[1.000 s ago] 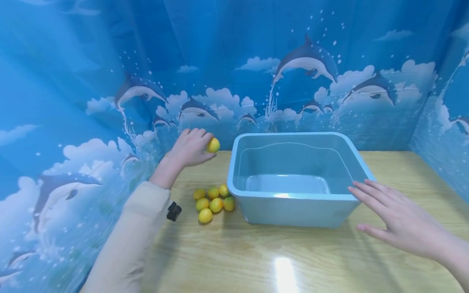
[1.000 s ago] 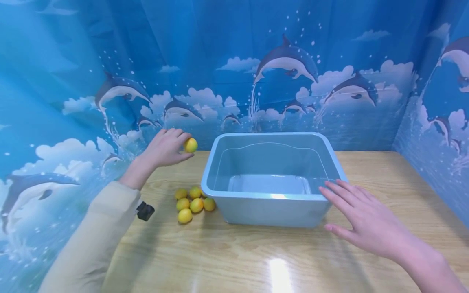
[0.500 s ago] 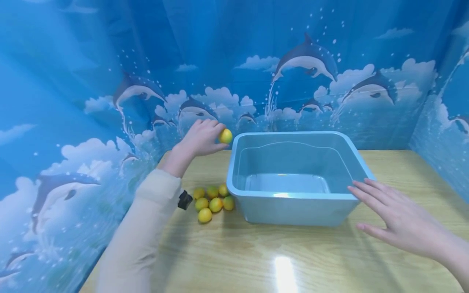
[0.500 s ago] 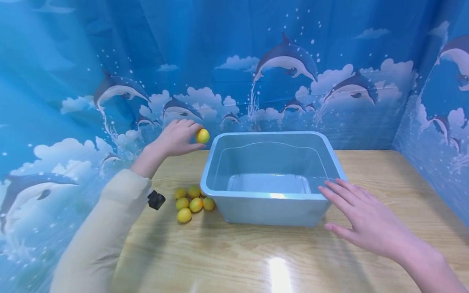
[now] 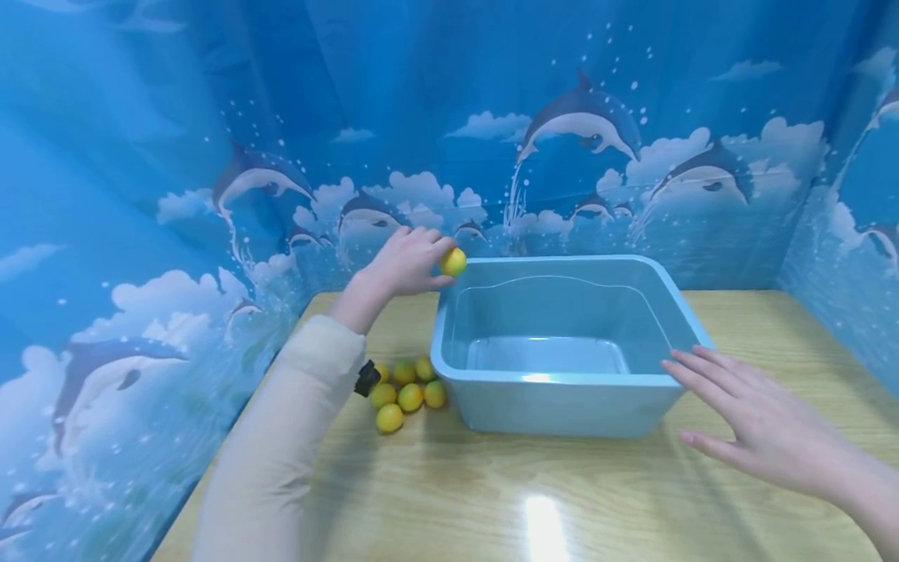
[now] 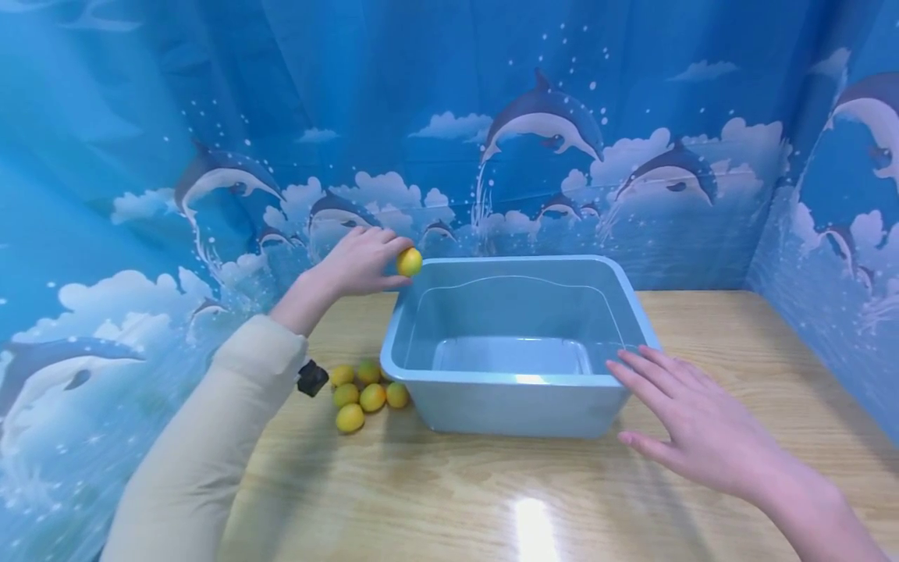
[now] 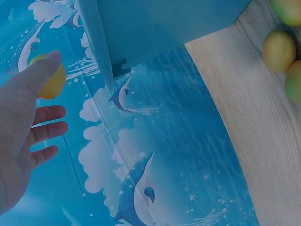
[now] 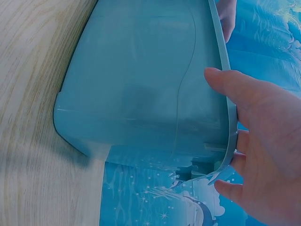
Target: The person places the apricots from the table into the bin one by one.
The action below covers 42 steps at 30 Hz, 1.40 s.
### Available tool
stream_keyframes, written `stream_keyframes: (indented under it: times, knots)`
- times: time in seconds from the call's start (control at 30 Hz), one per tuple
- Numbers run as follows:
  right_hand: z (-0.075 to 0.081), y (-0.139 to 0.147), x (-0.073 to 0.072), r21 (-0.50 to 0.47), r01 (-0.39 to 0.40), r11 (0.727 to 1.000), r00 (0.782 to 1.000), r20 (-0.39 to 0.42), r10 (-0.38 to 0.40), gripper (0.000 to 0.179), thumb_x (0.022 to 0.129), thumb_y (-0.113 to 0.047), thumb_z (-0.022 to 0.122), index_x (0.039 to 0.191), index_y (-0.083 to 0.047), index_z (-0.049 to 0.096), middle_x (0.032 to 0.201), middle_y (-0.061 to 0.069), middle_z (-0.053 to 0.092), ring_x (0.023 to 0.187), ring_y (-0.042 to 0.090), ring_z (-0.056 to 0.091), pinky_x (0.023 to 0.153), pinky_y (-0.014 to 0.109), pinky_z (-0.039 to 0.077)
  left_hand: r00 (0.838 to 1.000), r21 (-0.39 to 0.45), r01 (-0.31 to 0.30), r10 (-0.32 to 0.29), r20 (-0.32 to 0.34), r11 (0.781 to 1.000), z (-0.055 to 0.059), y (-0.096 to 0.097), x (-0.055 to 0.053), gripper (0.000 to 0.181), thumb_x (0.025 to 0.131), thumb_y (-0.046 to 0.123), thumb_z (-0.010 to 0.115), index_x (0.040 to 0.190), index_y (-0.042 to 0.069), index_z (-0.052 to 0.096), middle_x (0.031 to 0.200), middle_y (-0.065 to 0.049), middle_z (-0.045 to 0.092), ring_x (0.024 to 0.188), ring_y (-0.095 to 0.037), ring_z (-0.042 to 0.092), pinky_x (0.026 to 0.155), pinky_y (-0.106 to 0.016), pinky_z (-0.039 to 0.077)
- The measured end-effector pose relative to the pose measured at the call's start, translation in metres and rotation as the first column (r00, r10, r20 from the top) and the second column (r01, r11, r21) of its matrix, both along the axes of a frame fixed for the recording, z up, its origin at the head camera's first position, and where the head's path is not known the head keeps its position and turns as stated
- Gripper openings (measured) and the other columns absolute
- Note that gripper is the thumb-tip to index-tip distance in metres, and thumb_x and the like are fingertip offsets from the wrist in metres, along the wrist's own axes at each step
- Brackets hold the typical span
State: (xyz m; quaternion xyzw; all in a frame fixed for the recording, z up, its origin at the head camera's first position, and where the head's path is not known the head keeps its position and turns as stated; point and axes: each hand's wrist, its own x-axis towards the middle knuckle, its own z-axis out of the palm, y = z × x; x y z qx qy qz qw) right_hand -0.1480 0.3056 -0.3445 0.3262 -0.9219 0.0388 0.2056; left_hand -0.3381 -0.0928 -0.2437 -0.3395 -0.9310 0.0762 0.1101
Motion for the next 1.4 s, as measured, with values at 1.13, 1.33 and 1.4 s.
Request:
stream_keyframes:
  times: [1.13,1.33,1.4]
  knots:
    - [-0.001,-0.002,-0.001,-0.020,-0.007,1.000,1.000,0.001,0.007,0.082,0.075,-0.044,0.072,0.142,-0.013,0.036,0.136,0.012,0.043,0.137,0.019,0.021,0.108,0.018,-0.001,0.992,0.061,-0.071,0.077,-0.102,0.996,-0.025,-0.058,0.016,0.039,0.086,0.050,0.059,0.083,0.011,0.056,0.070,-0.002,0.053,0.063,-0.020,0.049,0.058,-0.033,0.036]
    - [-0.001,-0.001,-0.001,-0.041,-0.011,0.999,1.000,-0.008,0.010,0.082,0.074,-0.043,0.073,0.142,-0.013,0.038,0.136,0.012,0.044,0.137,0.017,0.020,0.108,0.018,0.001,0.992,0.040,-0.112,0.114,-0.059,0.993,-0.041,-0.076,0.019,0.041,0.085,0.051,0.059,0.085,0.011,0.057,0.071,-0.001,0.055,0.064,-0.019,0.052,0.061,-0.034,0.040]
    - [-0.001,-0.001,-0.001,-0.044,-0.014,0.999,1.000,-0.008,0.014,0.081,0.075,-0.043,0.073,0.142,-0.013,0.037,0.136,0.013,0.044,0.137,0.018,0.021,0.109,0.019,0.002,0.991,0.027,-0.129,0.129,-0.028,0.991,-0.048,-0.081,0.021,0.043,0.085,0.051,0.059,0.091,0.009,0.060,0.077,-0.004,0.059,0.071,-0.021,0.056,0.067,-0.037,0.044]
